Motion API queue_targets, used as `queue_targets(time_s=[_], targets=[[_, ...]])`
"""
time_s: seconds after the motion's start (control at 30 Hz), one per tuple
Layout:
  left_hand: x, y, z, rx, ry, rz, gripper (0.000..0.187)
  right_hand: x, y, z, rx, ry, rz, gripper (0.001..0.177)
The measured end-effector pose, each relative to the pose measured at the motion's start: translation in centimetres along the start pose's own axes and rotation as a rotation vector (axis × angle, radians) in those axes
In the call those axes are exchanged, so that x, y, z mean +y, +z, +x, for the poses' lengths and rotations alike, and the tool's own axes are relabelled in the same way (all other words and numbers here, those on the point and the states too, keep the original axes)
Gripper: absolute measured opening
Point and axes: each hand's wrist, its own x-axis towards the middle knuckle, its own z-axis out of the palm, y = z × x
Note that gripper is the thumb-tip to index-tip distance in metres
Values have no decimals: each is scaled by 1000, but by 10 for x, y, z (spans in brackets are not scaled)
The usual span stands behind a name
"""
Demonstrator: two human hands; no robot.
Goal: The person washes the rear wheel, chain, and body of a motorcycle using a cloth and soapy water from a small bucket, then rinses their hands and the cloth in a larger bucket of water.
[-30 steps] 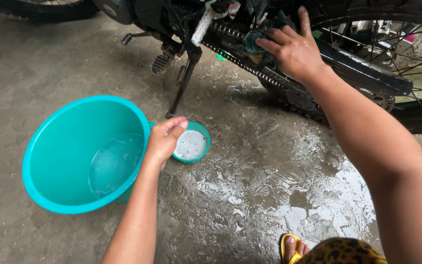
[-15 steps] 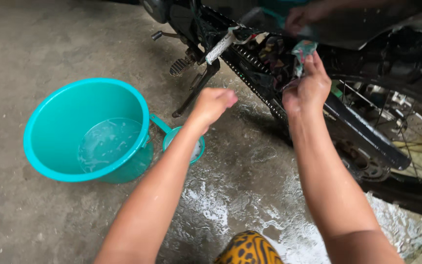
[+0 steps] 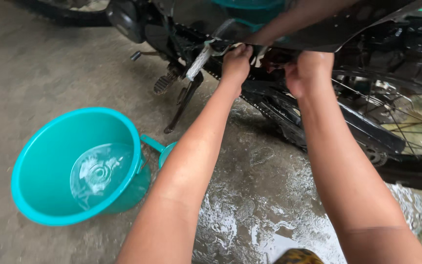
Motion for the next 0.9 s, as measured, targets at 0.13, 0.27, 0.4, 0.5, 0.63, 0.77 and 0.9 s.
queue_targets(time_s=[0.13, 0.27, 0.4, 0.5, 0.63, 0.77, 0.9], targets=[[-22, 22, 35, 10, -181, -91, 34, 37, -15, 38, -188, 11, -11, 31], [-61, 49, 69, 83, -328, 47, 36, 104, -20, 99, -149, 261, 91, 35], [-78, 44, 79, -29, 19, 802, 38, 134, -30, 156, -135, 295, 299, 43], [-62, 38, 61, 96, 70, 585, 34, 141, -36, 175, -123, 247, 333, 37], [-12, 6, -17, -73, 19, 270, 39, 108, -43, 142, -99, 102, 156, 30], [4, -35, -79, -265, 44, 318, 49, 102, -29, 108, -80, 87, -38, 22], [-10, -70, -116, -272, 163, 216, 41, 109, -24, 85, -91, 121, -217, 16]])
